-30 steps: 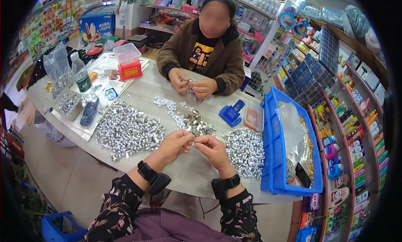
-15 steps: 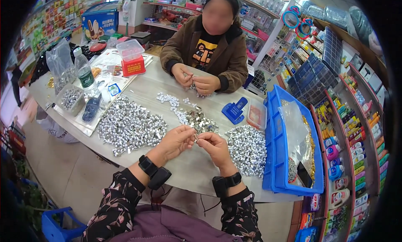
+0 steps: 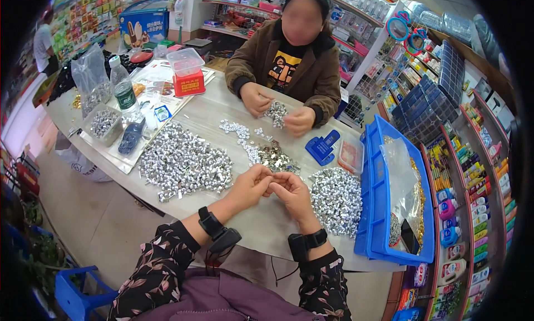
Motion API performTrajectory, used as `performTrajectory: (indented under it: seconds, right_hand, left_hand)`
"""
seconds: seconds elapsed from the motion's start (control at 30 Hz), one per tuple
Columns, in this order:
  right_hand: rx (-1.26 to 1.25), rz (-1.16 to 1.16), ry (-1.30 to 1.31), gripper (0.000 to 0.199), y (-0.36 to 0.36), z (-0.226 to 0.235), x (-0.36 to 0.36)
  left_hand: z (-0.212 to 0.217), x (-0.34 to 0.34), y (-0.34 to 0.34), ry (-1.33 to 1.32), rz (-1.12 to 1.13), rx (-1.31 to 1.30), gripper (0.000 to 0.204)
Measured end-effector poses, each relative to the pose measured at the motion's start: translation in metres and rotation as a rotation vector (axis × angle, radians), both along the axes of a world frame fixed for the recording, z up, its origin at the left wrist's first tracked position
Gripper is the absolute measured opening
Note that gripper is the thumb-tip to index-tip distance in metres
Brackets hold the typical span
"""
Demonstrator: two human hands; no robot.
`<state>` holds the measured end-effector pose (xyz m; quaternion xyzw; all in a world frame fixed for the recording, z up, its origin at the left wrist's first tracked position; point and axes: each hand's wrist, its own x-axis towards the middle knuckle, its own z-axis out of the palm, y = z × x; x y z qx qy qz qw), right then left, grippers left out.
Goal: Sorting and organizing small silver-colored metal components on a table.
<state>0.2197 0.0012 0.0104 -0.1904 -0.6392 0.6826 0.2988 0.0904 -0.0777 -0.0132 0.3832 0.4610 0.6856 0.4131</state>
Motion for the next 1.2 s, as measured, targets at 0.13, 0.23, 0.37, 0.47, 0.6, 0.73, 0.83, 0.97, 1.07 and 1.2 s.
performTrajectory:
  seconds: [0.13, 0.23, 0.37, 0.47, 0.6, 0.73, 0.83, 0.97, 1.07, 1.2]
  right_hand:
    - [-0.042, 0.106, -0.065, 0.014, 0.011, -0.011, 0.006]
    - [0.108, 0.046, -0.184, 0.017, 0.016, -0.023, 0.003]
    - [0.122, 0.028, -0.191, 0.018, 0.013, -0.017, 0.0]
    - [0.079, 0.089, -0.125, 0.02, 0.004, -0.01, -0.003]
    - [0.186, -0.056, -0.113, 0.02, 0.027, -0.015, 0.001]
    - [0.308, -0.221, -0.306, 0.019, 0.038, -0.004, 0.02]
    - [0.444, -0.24, -0.387, 0.018, 0.035, -0.005, 0.021]
    - [0.69, -0.219, -0.402, 0.017, 0.025, -0.008, 0.013]
    - [0.771, -0.195, -0.407, 0.016, 0.019, -0.008, 0.01]
    - [0.829, -0.245, -0.443, 0.017, 0.02, -0.009, 0.009]
  left_hand:
    - [0.006, 0.006, -0.007, 0.282, 0.059, -0.065, 0.014]
    - [0.011, 0.005, -0.013, 0.405, 0.014, -0.099, 0.017]
    - [0.012, 0.0, -0.007, 0.267, 0.002, -0.134, 0.02]
    - [0.005, -0.01, -0.006, 0.151, 0.007, -0.164, 0.02]
    - [0.018, -0.037, -0.017, 0.681, 0.284, -0.121, 0.019]
    - [0.053, -0.062, -0.044, 1.083, 0.454, -0.448, 0.021]
    - [0.051, -0.064, -0.048, 1.157, 0.468, -0.477, 0.019]
    - [0.036, -0.046, -0.028, 1.212, 0.354, -0.375, 0.017]
    - [0.022, -0.037, -0.014, 1.271, 0.302, -0.335, 0.016]
    - [0.014, -0.035, -0.002, 1.389, 0.311, -0.376, 0.015]
